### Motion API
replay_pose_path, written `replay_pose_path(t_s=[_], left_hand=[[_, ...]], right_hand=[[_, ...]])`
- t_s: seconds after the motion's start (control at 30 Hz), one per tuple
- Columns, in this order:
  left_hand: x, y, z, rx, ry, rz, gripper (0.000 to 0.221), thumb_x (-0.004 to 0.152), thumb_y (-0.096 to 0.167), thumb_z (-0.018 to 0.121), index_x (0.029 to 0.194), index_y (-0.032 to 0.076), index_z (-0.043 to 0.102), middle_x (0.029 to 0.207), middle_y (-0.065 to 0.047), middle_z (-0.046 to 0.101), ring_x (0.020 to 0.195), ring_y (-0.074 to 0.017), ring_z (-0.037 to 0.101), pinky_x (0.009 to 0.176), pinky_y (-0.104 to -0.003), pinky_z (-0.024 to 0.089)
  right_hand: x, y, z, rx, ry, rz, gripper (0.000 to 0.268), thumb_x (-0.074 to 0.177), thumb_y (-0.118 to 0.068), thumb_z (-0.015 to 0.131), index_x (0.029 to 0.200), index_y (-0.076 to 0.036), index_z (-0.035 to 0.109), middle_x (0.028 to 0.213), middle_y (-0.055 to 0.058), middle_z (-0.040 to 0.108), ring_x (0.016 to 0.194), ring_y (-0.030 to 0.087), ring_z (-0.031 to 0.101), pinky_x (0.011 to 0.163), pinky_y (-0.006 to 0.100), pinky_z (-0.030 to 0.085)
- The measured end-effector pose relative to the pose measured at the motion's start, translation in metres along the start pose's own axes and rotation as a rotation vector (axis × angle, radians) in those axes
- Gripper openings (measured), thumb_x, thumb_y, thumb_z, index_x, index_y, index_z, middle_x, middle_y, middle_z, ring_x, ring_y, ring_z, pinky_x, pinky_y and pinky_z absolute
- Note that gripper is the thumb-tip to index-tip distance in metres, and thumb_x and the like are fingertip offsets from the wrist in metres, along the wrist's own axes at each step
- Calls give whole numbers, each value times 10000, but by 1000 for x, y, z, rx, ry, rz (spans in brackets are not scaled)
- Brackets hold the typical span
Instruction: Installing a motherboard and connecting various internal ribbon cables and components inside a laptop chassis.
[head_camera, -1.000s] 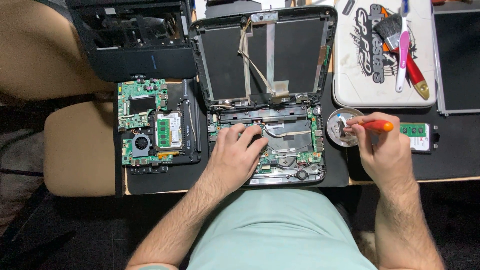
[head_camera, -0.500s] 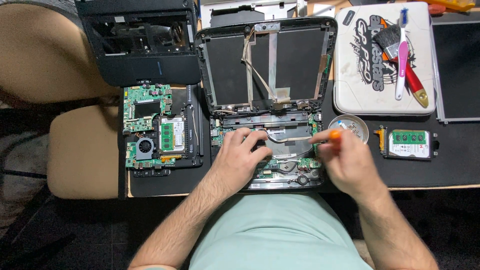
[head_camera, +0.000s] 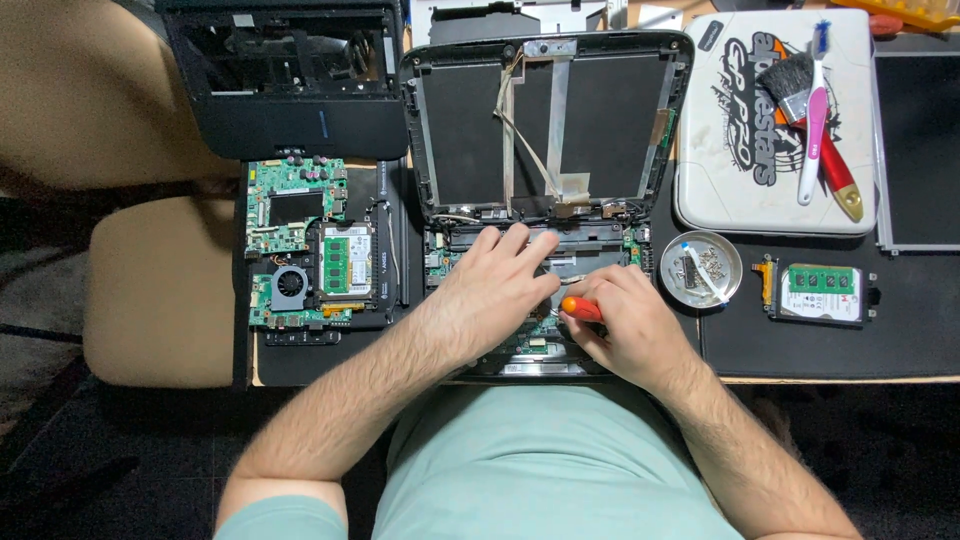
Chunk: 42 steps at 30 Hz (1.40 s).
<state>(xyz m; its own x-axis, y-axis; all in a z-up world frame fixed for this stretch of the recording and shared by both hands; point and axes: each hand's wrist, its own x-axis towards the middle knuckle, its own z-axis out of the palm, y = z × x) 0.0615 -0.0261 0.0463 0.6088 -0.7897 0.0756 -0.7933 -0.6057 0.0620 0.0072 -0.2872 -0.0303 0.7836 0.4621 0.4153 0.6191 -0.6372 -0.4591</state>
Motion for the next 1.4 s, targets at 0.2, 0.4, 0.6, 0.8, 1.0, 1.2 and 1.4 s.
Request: replay_pose_path(t_s=[0.2,0.4,0.6,0.8,1.0,1.2,1.4], left_hand=[[21,-4,9,10,-82,38,220,1167,268,742,1071,222,934,1247,-106,636,1078,-307,607,865,-476,511],[33,-13,11,39,-82,92,222,1143,314,773,1037,224,946,1258,-130,667,1057,-325,650,833,-476,521],[49,-17,-5,-10,-249,147,157,1121,259,845,1124,181,981,1326,-188,684,1137,-367,714,873,-469,595],[54,-18,6,-18,-212,165,128,1073,293,871,1034,240,980,1331,-147,673,1178,-370,689,889,-449,570],[43,-24,-48,-200,-219,104,139,1119,82,791,1107,169,898,1292,-100,728,1244,-299,661,944,-439,538],[11,-8,-79,-231,-97,-75,178,1204,56,729,1345,91,832,1178,-120,898,1199,-283,808,1013,-448,605],[-25,19,-23,-642,244,-218,170,1189,58,739,1327,128,810,1110,-76,860,1034,-250,880,926,-383,716]], right_hand=[[-9,9,2,70,-28,33,264,1026,-195,895,988,-175,634,1197,-25,861,1191,292,808,998,476,630],[-10,10,2,160,-68,117,265,957,-163,944,967,-187,681,1222,-17,896,1230,277,823,1057,478,633],[-11,10,3,190,-37,98,290,948,-128,926,921,-188,643,1179,2,896,1171,314,824,1008,499,635],[1,1,-7,254,-2,108,321,987,-131,883,865,-187,592,1163,-14,900,1135,332,820,955,503,621],[2,3,-12,402,56,186,333,1030,-114,886,825,-159,627,1138,43,915,1081,345,817,931,496,626],[6,-3,-17,455,77,232,334,1065,-131,882,832,-147,643,1119,56,914,1036,335,812,908,481,629],[9,-7,-20,494,129,143,371,1071,-137,896,833,-139,612,1128,68,928,985,319,849,860,455,654]])
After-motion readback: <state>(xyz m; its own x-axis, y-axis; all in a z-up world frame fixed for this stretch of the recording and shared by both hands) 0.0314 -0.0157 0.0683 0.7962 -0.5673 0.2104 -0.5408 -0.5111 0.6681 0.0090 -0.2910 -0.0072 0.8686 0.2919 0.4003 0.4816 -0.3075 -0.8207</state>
